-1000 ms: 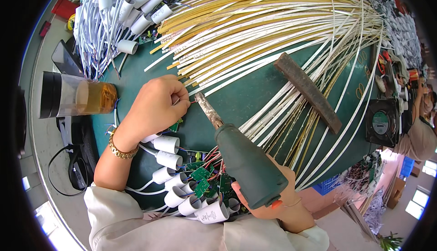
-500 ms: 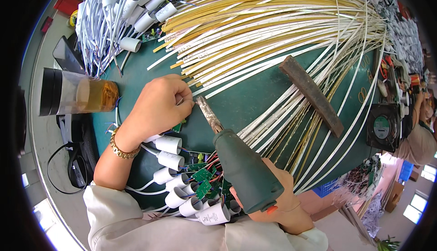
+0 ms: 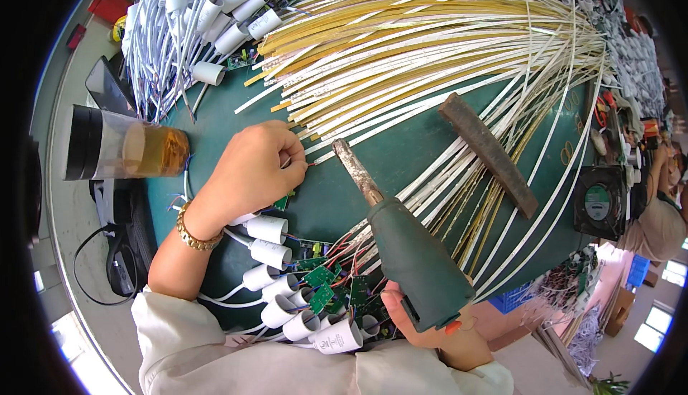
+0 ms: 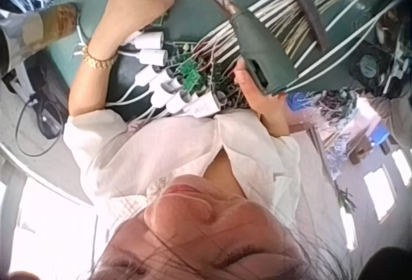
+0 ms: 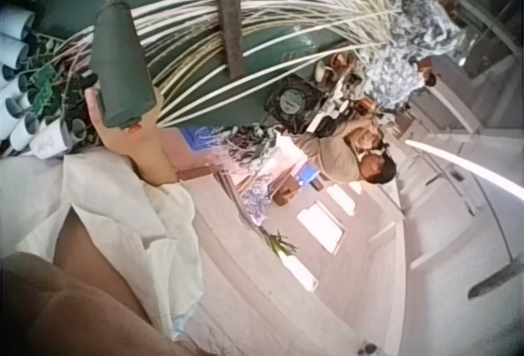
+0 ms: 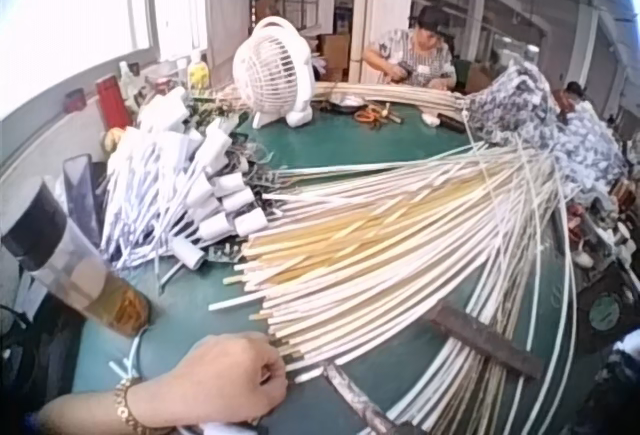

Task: The person solders wires from power supply units onto LED light strips using a soldering gun.

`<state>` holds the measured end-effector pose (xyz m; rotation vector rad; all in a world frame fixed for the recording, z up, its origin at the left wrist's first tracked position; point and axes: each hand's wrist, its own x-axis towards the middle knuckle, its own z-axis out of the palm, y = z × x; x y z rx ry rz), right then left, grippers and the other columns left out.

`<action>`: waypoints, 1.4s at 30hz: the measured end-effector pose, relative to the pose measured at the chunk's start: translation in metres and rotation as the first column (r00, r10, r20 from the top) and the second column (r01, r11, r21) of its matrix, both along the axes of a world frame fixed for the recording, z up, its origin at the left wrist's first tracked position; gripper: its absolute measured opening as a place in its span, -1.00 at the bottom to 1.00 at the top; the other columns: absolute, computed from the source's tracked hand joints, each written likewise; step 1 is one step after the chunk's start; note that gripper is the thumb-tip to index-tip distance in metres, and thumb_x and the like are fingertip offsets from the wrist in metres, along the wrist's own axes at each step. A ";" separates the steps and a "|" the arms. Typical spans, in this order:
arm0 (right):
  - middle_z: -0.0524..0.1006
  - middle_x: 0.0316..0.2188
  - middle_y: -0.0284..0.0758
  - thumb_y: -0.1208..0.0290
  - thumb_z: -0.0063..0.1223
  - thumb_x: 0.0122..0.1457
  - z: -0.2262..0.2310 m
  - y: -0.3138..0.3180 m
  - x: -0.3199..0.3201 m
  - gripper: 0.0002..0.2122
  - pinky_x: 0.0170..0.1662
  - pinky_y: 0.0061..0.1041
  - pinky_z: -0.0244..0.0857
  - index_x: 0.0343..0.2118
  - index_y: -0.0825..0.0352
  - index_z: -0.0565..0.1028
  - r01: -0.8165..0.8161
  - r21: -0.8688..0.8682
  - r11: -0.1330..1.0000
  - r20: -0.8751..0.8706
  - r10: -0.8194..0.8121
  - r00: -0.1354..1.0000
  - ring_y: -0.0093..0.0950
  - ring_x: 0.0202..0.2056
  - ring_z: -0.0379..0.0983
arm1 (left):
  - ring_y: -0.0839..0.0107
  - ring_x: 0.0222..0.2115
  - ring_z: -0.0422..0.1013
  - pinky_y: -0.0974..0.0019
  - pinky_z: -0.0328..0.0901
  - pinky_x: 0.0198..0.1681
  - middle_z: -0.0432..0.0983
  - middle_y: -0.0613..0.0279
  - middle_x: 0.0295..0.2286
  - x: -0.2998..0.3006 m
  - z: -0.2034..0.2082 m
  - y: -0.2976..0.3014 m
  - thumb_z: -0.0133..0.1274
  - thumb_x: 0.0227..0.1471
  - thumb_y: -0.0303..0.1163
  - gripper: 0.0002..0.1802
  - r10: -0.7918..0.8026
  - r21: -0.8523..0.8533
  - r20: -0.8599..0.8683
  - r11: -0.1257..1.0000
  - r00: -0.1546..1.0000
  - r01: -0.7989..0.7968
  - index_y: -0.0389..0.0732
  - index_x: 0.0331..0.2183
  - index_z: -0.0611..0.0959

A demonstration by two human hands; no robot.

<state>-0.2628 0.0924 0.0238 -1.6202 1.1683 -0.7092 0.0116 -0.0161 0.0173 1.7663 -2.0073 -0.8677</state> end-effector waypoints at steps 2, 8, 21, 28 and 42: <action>0.45 -0.48 -0.27 0.40 0.11 0.09 -0.003 0.000 0.001 -0.58 -0.46 -0.60 0.27 0.01 0.39 0.34 0.010 -0.016 1.000 0.025 -0.010 1.000 -0.57 -0.53 0.37 | 0.03 -0.41 0.45 0.08 0.34 -0.32 0.50 0.00 -0.49 -0.001 0.002 -0.001 0.07 -0.24 -0.46 -0.91 0.000 0.028 0.003 1.000 1.000 0.000 -0.27 -0.61 0.61; 0.45 -0.47 -0.28 0.42 0.10 0.09 -0.004 0.006 0.003 -0.59 -0.44 -0.59 0.30 0.00 0.42 0.33 0.068 0.110 0.992 0.166 -0.086 0.982 -0.57 -0.53 0.38 | 0.26 -0.56 0.38 0.25 0.27 -0.46 0.43 0.11 -0.56 -0.001 0.001 0.001 0.12 -0.27 -0.51 -0.92 -0.004 -0.032 -0.017 0.999 1.000 0.004 -0.32 -0.60 0.60; 0.55 -0.36 -0.33 0.49 0.31 -0.12 0.013 -0.012 0.007 -0.60 -0.32 -0.58 0.40 -0.15 0.36 0.47 -0.021 -0.080 0.997 -0.138 0.010 0.990 -0.42 -0.41 0.52 | 0.33 -0.59 0.37 0.29 0.26 -0.48 0.43 0.14 -0.58 0.000 -0.003 0.000 0.14 -0.29 -0.51 -0.92 0.005 -0.021 -0.039 1.000 0.999 -0.006 -0.32 -0.58 0.61; 0.56 -0.30 -0.32 0.47 0.30 -0.09 0.019 -0.013 0.010 -0.53 -0.26 -0.60 0.41 -0.05 0.36 0.43 -0.066 -0.133 0.989 -0.114 0.051 0.992 -0.44 -0.36 0.53 | 0.08 -0.46 0.45 0.14 0.33 -0.35 0.50 0.03 -0.52 0.000 0.002 0.000 0.14 -0.28 -0.46 -0.91 0.014 0.028 -0.013 1.000 1.000 -0.013 -0.30 -0.60 0.62; 0.54 -0.24 -0.21 0.60 0.18 0.02 0.021 -0.013 0.012 -0.57 -0.24 -0.61 0.36 0.00 0.48 0.37 -0.043 -0.068 0.997 0.040 0.045 0.998 -0.53 -0.32 0.49 | 0.61 -0.59 0.30 0.46 0.23 -0.51 0.41 0.34 -0.62 0.013 0.018 0.001 0.19 -0.14 -0.54 -0.88 -0.009 0.182 -0.190 0.982 0.982 0.044 -0.37 -0.55 0.58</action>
